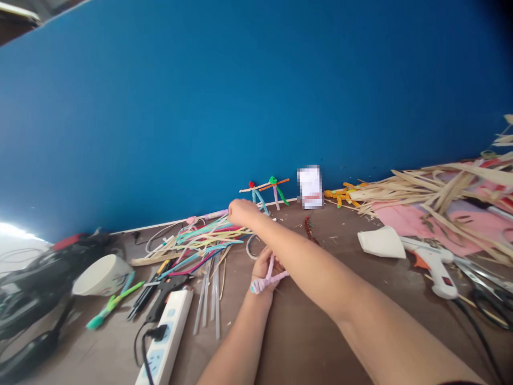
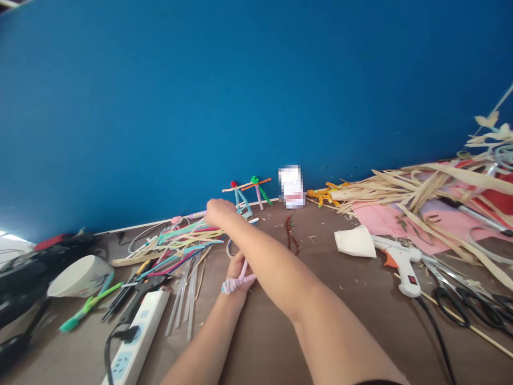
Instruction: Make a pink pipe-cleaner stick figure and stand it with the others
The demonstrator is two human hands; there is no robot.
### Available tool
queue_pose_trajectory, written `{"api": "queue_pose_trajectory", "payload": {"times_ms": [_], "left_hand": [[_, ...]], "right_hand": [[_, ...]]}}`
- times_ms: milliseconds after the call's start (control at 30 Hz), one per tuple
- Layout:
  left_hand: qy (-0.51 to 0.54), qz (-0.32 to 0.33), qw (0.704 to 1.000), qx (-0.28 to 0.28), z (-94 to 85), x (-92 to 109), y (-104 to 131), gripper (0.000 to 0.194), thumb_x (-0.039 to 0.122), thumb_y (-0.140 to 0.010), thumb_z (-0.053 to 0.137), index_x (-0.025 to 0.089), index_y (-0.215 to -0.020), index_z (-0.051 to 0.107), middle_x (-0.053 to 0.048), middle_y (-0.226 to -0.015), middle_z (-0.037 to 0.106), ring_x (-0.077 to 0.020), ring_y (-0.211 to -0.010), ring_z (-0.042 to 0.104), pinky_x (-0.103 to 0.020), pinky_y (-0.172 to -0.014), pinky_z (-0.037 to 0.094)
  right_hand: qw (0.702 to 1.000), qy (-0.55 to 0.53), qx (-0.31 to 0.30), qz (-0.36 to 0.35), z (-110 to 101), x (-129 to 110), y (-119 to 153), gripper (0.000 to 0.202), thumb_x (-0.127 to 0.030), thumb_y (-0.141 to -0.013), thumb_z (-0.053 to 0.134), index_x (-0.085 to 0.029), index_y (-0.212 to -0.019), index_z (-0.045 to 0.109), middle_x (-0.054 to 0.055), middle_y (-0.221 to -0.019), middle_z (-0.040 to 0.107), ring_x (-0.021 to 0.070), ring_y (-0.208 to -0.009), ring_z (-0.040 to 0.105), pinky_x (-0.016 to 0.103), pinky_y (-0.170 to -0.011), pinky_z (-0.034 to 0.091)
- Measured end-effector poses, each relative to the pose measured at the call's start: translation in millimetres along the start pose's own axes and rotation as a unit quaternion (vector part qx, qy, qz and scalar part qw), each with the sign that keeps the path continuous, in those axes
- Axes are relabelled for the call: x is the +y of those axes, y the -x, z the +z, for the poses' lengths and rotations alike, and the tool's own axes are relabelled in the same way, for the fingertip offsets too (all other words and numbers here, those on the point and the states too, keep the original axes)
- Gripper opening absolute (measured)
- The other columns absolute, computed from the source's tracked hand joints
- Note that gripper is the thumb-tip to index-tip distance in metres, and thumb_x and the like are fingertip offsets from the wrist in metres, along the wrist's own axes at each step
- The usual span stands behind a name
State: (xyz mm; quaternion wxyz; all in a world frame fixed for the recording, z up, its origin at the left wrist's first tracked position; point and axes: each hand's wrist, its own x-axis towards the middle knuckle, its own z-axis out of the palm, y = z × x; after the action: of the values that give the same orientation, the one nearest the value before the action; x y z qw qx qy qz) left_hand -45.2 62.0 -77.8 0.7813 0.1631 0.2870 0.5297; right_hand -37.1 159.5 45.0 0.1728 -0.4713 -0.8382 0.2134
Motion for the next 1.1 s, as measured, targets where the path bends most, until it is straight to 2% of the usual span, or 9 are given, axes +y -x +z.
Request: {"api": "queue_pose_trajectory", "payload": {"times_ms": [133, 300, 400, 467, 567, 633, 767, 900, 1100], "left_hand": [[0.036, 0.013, 0.999, -0.034, 4.8, 3.3, 1.0, 0.007, 0.020, -0.073, 0.053, 0.013, -0.070, 0.054, 0.005, -0.050, 0.042, -0.0033, -0.043, 0.045, -0.012, -0.042, 0.043], [0.024, 0.011, 0.999, -0.048, 10.4, 4.8, 4.1, 0.006, 0.019, -0.072, 0.054, 0.014, -0.071, 0.054, 0.006, -0.051, 0.041, -0.0031, -0.043, 0.044, -0.012, -0.041, 0.044], [-0.003, 0.013, 0.999, -0.044, 13.0, 3.6, 6.2, 0.006, 0.019, -0.071, 0.055, 0.013, -0.072, 0.055, 0.005, -0.050, 0.041, -0.0036, -0.043, 0.043, -0.013, -0.040, 0.045], [-0.020, 0.022, 0.999, -0.042, 16.1, 1.6, 8.3, 0.006, 0.018, -0.072, 0.054, 0.012, -0.071, 0.055, 0.004, -0.050, 0.043, -0.0043, -0.043, 0.044, -0.014, -0.040, 0.045], [-0.023, 0.043, 0.998, -0.034, 21.6, 0.6, 10.9, 0.009, 0.013, -0.075, 0.048, 0.012, -0.070, 0.056, 0.003, -0.049, 0.045, -0.0056, -0.042, 0.045, -0.015, -0.039, 0.044], [-0.005, 0.065, 0.998, -0.024, 23.3, 5.8, 11.0, 0.014, 0.012, -0.078, 0.044, 0.013, -0.072, 0.056, 0.002, -0.050, 0.048, -0.0060, -0.042, 0.047, -0.015, -0.038, 0.045], [0.051, 0.140, 0.989, 0.013, 12.4, 37.6, 9.1, 0.019, 0.020, -0.083, 0.038, 0.017, -0.076, 0.055, 0.002, -0.061, 0.057, -0.0058, -0.054, 0.057, -0.011, -0.046, 0.048], [0.157, 0.210, 0.964, 0.038, -13.0, 78.2, 13.9, 0.026, 0.028, -0.085, 0.032, 0.015, -0.082, 0.055, -0.004, -0.079, 0.064, -0.0090, -0.067, 0.061, -0.014, -0.049, 0.049], [0.207, 0.241, 0.948, -0.028, -22.9, 119.5, 30.9, 0.031, 0.032, -0.086, 0.026, 0.020, -0.084, 0.055, 0.000, -0.072, 0.064, -0.0036, -0.053, 0.059, -0.009, -0.047, 0.046]], "right_hand": [[0.981, -0.153, 0.118, 0.005, -41.3, 18.5, 5.5, 0.017, -0.025, -0.075, 0.045, -0.017, -0.080, 0.059, 0.005, -0.077, 0.064, 0.0156, -0.072, 0.061, 0.023, -0.061, 0.046], [0.783, -0.539, 0.307, 0.042, -104.2, 48.1, 47.4, 0.015, -0.028, -0.076, 0.047, -0.017, -0.085, 0.050, 0.000, -0.072, 0.060, 0.0078, -0.061, 0.059, 0.014, -0.045, 0.042], [0.725, -0.577, 0.376, -0.019, -130.0, 53.8, 79.3, 0.018, -0.033, -0.077, 0.045, -0.019, -0.089, 0.047, -0.003, -0.071, 0.059, 0.0075, -0.067, 0.060, 0.014, -0.049, 0.043], [0.742, -0.574, 0.346, -0.021, -132.0, 46.6, 90.0, 0.016, -0.031, -0.076, 0.047, -0.019, -0.086, 0.048, -0.003, -0.070, 0.058, 0.0074, -0.063, 0.060, 0.013, -0.046, 0.041], [0.807, -0.552, 0.206, 0.023, -120.0, 26.9, 87.7, 0.008, -0.023, -0.073, 0.052, -0.016, -0.075, 0.048, -0.001, -0.066, 0.059, 0.0086, -0.053, 0.059, 0.014, -0.040, 0.039], [0.806, -0.558, 0.200, 0.007, -115.2, 17.3, 82.6, 0.008, -0.023, -0.073, 0.051, -0.016, -0.076, 0.048, 0.001, -0.072, 0.060, 0.0092, -0.056, 0.060, 0.015, -0.042, 0.041], [0.738, -0.589, 0.328, -0.039, -125.9, 25.3, 90.6, 0.018, -0.032, -0.078, 0.043, -0.019, -0.090, 0.045, 0.001, -0.084, 0.061, 0.0098, -0.073, 0.061, 0.017, -0.053, 0.045], [0.667, -0.613, 0.424, -0.013, -131.4, 65.0, 124.6, 0.016, -0.034, -0.080, 0.038, -0.022, -0.088, 0.045, -0.001, -0.087, 0.060, 0.0091, -0.075, 0.060, 0.020, -0.055, 0.045], [0.538, -0.690, 0.482, 0.036, -123.3, 115.8, 189.6, 0.011, -0.024, -0.079, 0.043, -0.021, -0.069, 0.045, -0.007, -0.057, 0.054, 0.0027, -0.038, 0.044, 0.016, -0.039, 0.035]]}}
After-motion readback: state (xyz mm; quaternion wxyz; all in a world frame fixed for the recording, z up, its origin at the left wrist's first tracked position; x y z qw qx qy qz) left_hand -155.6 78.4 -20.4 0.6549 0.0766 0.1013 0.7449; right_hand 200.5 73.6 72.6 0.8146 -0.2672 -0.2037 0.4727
